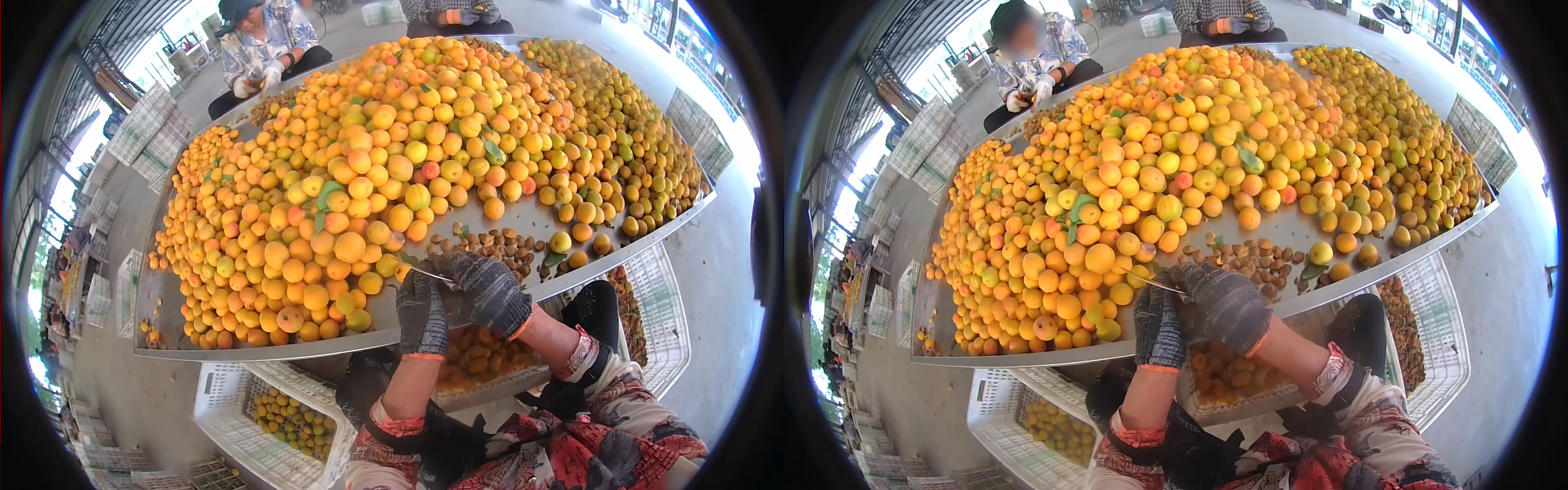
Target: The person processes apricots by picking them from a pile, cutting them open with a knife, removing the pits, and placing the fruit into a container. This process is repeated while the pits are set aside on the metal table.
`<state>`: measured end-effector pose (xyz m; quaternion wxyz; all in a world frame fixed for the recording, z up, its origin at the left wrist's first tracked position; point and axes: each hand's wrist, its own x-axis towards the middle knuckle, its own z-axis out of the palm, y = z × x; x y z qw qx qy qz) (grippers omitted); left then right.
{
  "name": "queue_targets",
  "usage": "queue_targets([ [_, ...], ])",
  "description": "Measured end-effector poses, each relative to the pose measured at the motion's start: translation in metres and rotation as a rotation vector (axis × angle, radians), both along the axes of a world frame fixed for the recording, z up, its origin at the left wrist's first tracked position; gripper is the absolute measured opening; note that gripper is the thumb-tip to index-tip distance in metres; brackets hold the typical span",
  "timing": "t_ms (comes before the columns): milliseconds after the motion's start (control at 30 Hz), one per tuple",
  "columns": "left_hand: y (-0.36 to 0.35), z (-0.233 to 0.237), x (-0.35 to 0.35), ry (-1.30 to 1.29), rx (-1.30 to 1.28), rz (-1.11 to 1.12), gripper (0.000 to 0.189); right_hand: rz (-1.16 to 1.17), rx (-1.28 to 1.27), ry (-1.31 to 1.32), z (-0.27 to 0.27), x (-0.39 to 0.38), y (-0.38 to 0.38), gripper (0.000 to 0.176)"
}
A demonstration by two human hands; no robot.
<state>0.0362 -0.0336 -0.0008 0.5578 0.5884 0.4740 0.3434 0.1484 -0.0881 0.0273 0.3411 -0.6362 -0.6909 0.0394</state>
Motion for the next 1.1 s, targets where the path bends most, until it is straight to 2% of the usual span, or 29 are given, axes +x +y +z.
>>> queue_targets([
  [33,0.0,0.0,0.0,-0.003,0.002,0.001,0.031,-0.04,-0.062,-0.013,0.005,-0.002,-0.001,0.046],
  [100,-0.001,0.011,0.001,-0.27,-0.19,-0.037,0.027,-0.079,-0.122,-0.028,0.007,-0.004,-0.002,0.047],
  [133,-0.002,0.013,0.002,-0.272,-0.189,-0.037,0.027,-0.071,-0.076,-0.021,0.005,-0.005,-0.003,0.039],
  [167,-0.002,0.015,0.004,-0.37,-0.332,0.019,0.025,-0.064,-0.03,-0.013,0.004,-0.006,-0.003,0.032],
  [200,-0.002,0.016,0.006,-0.469,-0.471,0.076,0.024,-0.062,-0.026,-0.015,0.006,-0.005,-0.003,0.032],
  [233,0.0,0.008,0.006,-0.471,-0.468,0.077,0.024,-0.058,0.028,0.112,0.008,-0.004,-0.003,0.03],
  [267,0.003,-0.006,0.006,-0.346,-0.268,0.057,0.025,-0.053,0.081,0.241,0.009,-0.002,-0.004,0.027],
  [300,0.005,-0.008,0.006,-0.22,-0.07,0.038,0.026,-0.052,0.081,0.239,0.0,0.005,-0.003,0.027],
  [333,0.004,-0.007,0.005,-0.223,-0.069,0.041,0.026,-0.073,0.085,0.301,-0.016,0.016,-0.001,0.027],
  [367,0.002,0.007,0.004,-0.318,-0.226,-0.028,0.026,-0.094,0.088,0.364,-0.023,0.023,0.002,0.028],
  [400,0.0,0.016,0.002,-0.411,-0.382,-0.098,0.027,-0.18,-0.066,0.636,0.007,0.021,-0.004,0.022],
  [433,-0.002,0.019,0.0,-0.412,-0.38,-0.096,0.027,-0.177,-0.066,0.636,0.008,0.026,-0.004,0.022],
  [500,-0.011,0.019,-0.003,-0.183,-0.054,-0.507,0.03,-0.136,-0.169,1.073,0.006,0.044,-0.009,0.02],
  [533,-0.011,0.001,0.0,-0.189,0.167,-0.65,0.032,-0.197,-0.363,0.778,0.013,0.053,-0.01,0.023],
  [567,-0.016,0.006,0.0,-0.193,0.167,-0.645,0.032,-0.194,-0.365,0.773,0.002,0.063,-0.01,0.023],
  [633,-0.026,0.021,-0.003,-0.008,0.31,-0.972,0.035,-0.051,-0.239,0.85,-0.03,0.078,-0.003,0.028],
  [667,-0.027,0.012,0.001,-0.009,0.309,-0.97,0.035,-0.05,-0.241,0.849,-0.025,0.074,0.002,0.028],
  [733,-0.027,-0.012,0.009,0.026,0.543,-0.932,0.033,-0.101,-0.349,0.433,-0.007,0.06,0.022,0.036],
  [867,-0.015,0.002,-0.001,0.191,0.435,-0.903,0.033,-0.035,-0.379,0.269,-0.033,0.049,0.075,0.043],
  [933,-0.009,-0.012,-0.008,0.102,0.929,-0.857,0.036,-0.131,-0.519,-0.073,-0.034,0.037,0.09,0.055],
  [967,-0.007,-0.01,-0.01,0.104,0.928,-0.853,0.036,-0.126,-0.519,-0.074,-0.034,0.032,0.096,0.055],
  [1033,-0.005,-0.002,-0.014,0.08,1.137,-0.801,0.034,-0.194,-0.551,-0.117,-0.037,0.024,0.103,0.061],
  [1067,-0.004,-0.003,-0.013,0.083,1.135,-0.797,0.034,-0.179,-0.523,-0.138,-0.037,0.022,0.105,0.063],
  [1100,-0.004,-0.005,-0.012,0.075,0.959,-0.776,0.025,-0.174,-0.524,-0.138,-0.036,0.021,0.106,0.063],
])
